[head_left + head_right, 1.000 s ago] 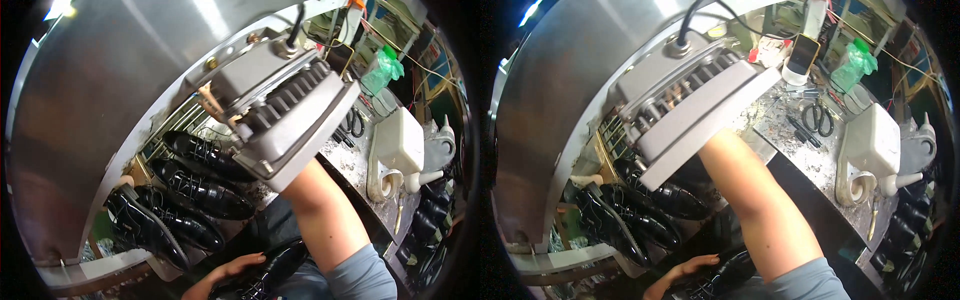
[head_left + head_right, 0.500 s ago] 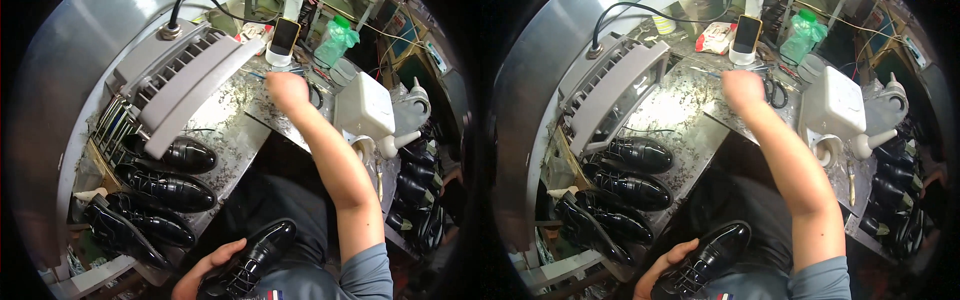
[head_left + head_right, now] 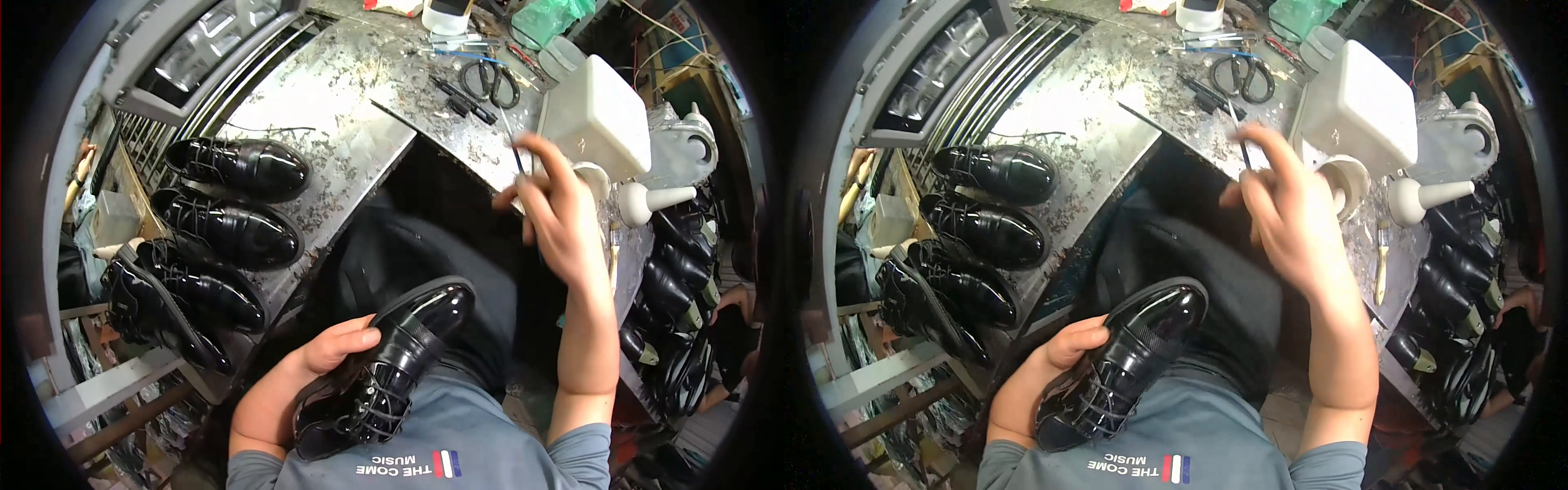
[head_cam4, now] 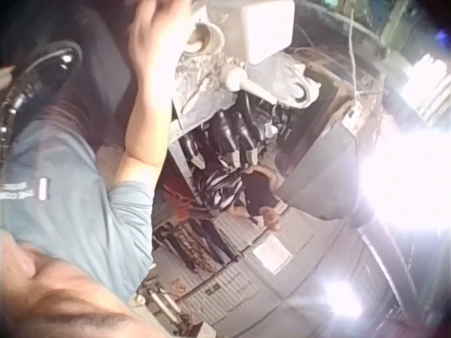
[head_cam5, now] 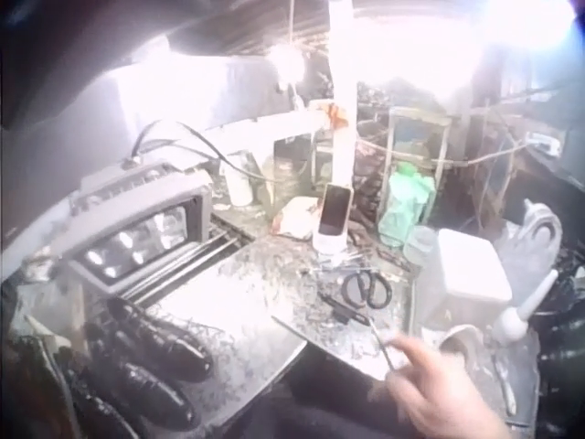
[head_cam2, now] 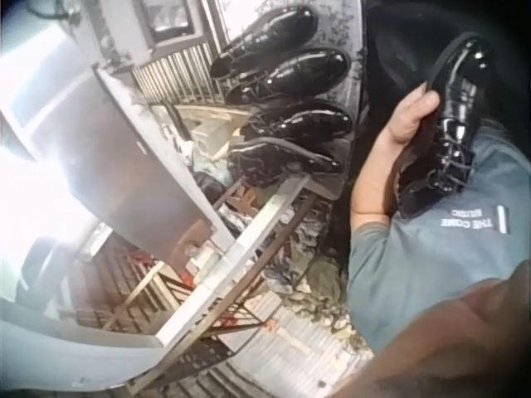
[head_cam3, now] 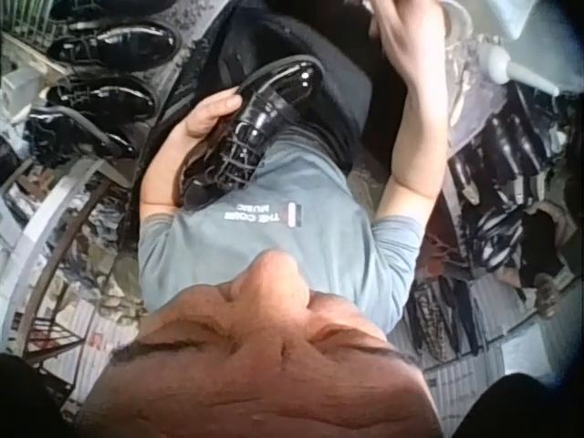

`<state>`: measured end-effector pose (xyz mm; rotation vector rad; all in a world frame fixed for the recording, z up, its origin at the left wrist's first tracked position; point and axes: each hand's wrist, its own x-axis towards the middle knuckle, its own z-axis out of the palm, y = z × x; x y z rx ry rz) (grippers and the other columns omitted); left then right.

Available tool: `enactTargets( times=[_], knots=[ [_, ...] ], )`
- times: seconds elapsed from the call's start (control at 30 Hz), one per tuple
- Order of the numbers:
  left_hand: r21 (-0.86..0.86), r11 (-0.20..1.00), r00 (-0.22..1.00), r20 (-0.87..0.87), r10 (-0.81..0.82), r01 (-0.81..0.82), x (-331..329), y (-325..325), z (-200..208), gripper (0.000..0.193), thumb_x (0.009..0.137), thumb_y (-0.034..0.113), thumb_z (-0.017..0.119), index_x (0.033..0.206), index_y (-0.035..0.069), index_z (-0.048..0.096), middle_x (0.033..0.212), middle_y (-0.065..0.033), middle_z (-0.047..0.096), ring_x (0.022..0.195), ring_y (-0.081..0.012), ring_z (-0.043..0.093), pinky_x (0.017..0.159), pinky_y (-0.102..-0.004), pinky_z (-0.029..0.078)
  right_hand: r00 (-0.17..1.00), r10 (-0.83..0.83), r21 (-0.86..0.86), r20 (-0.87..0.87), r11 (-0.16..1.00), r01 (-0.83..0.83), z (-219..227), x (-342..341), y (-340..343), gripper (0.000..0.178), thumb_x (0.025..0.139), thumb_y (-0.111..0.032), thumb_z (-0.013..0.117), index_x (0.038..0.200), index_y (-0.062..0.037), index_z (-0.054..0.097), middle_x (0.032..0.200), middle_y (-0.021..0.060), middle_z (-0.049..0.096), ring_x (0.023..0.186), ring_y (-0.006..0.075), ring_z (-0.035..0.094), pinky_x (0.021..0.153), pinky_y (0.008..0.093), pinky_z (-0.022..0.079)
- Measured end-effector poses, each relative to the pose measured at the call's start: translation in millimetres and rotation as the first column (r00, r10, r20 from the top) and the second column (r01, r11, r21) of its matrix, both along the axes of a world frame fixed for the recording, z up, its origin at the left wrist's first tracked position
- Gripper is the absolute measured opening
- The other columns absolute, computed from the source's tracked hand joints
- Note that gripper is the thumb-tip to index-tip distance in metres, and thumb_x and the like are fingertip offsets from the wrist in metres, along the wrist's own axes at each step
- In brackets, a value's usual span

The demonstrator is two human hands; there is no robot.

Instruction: Apply adhesive to the edges of a shoe upper and sole using a brush.

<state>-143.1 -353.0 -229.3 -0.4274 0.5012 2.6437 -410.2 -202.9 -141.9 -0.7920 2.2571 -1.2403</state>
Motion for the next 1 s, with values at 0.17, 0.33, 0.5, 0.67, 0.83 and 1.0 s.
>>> enactTargets(
  times=[0.17,0.33,0.5,0.67,0.83,1.0],
  knots=[
    [0.077,0.977,0.970,0.127,-0.208,0.199,-9,23,2,0.069,0.090,0.027,0.052,0.147,-0.006,0.029,0.138,-0.0166,0.051,0.121,-0.0211,0.054,0.103,-0.0340,0.042,0.888,0.162,-0.501,0.430,0.861,0.086,-52,60,82,0.036,0.100,-0.028,0.051,0.121,0.0014,0.051,0.113,0.0190,0.065,0.095,0.0182,0.064,0.082,0.0306,0.051],
    [0.020,0.958,0.956,0.050,-0.288,0.287,-19,25,3,0.070,0.090,0.026,0.053,0.146,-0.007,0.028,0.139,-0.0173,0.049,0.125,-0.0220,0.051,0.107,-0.0352,0.037,0.695,0.268,-0.622,0.667,0.713,0.323,-110,107,86,0.071,0.091,-0.059,0.050,0.135,-0.0052,0.038,0.135,0.0239,0.050,0.109,0.0304,0.060,0.092,0.0427,0.050],
    [0.052,0.877,0.867,0.132,-0.480,0.477,-8,21,11,0.072,0.094,0.025,0.057,0.149,-0.007,0.024,0.140,-0.0161,0.048,0.126,-0.0199,0.049,0.108,-0.0353,0.036,0.652,0.246,-0.631,0.717,0.625,0.459,-125,117,97,0.053,0.088,-0.026,0.067,0.128,-0.0039,0.039,0.127,0.0275,0.053,0.099,0.0337,0.065,0.084,0.0449,0.057],
    [0.170,0.886,0.844,0.272,-0.463,0.432,12,17,17,0.064,0.097,0.021,0.055,0.148,-0.005,0.027,0.139,-0.0137,0.051,0.125,-0.0180,0.050,0.108,-0.0355,0.037,0.648,0.322,-0.682,0.690,0.588,0.435,-135,121,89,0.051,0.090,-0.028,0.064,0.128,-0.0044,0.039,0.127,0.0274,0.052,0.096,0.0347,0.066,0.081,0.0444,0.058],
    [-0.186,0.814,0.833,0.182,-0.522,0.551,7,15,15,0.054,0.097,0.027,0.061,0.139,-0.003,0.044,0.129,-0.0072,0.057,0.117,-0.0135,0.051,0.102,-0.0313,0.041,0.620,0.341,-0.670,0.706,0.607,0.428,-138,118,83,0.060,0.089,-0.039,0.064,0.129,-0.0034,0.038,0.132,0.0279,0.049,0.093,0.0320,0.066,0.079,0.0424,0.058],
    [-0.288,0.808,0.858,0.150,-0.491,0.513,6,14,17,0.053,0.096,0.027,0.062,0.138,-0.002,0.046,0.128,-0.0068,0.058,0.117,-0.0139,0.051,0.103,-0.0322,0.040,0.585,0.375,-0.665,0.719,0.614,0.425,-141,119,84,0.063,0.088,-0.042,0.066,0.129,-0.0037,0.038,0.132,0.0276,0.050,0.094,0.0303,0.065,0.079,0.0404,0.058]
  ],
)
